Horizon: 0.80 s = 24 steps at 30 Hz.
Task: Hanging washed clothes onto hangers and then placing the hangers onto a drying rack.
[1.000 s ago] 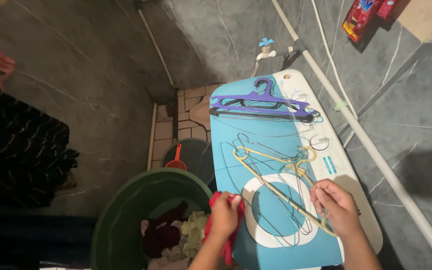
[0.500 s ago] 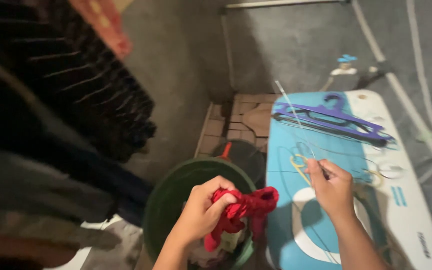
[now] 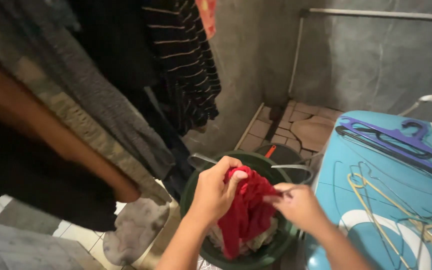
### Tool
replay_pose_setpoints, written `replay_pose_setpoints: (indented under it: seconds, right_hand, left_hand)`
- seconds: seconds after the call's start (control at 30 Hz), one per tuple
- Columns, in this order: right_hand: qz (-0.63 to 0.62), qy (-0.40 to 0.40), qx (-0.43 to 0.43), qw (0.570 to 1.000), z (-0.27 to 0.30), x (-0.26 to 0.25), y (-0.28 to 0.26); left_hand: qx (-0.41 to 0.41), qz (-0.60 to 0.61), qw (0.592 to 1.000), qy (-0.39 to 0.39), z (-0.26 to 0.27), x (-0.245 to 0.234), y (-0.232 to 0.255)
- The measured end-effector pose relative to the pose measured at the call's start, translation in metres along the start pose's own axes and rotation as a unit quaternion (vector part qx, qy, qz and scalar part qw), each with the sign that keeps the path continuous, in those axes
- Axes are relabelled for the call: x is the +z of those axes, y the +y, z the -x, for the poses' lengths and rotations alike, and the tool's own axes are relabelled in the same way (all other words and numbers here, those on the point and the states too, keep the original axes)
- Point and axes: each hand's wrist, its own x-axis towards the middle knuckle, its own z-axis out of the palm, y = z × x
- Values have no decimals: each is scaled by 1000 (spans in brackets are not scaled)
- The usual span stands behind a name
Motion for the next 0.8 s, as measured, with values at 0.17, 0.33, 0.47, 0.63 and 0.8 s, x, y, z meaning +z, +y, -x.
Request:
replay_pose_setpoints:
  seconds: [0.17,0.33,0.47,0.63,0.8]
  right_hand:
    - [19,-53,31,998,-29,-70,-52]
    - [49,-137,11,989,-43,-103,-105]
    - [8,-182,-1,983,-53,-96,-115]
    - [-145,-278,-58,948,-56,-82,-124]
    - [-11,-300,-104,948,-46,-84,-163]
  left_hand:
    - [64,-40,997,-34,2,-61,-3]
    - [177,-128,975,-27,-6,-62,-11]
    - [274,-310,858,303,10,-3,-53]
    - [382,-248,877,152,32,61,-111]
    - [363,-302,852,228,25,85,-136]
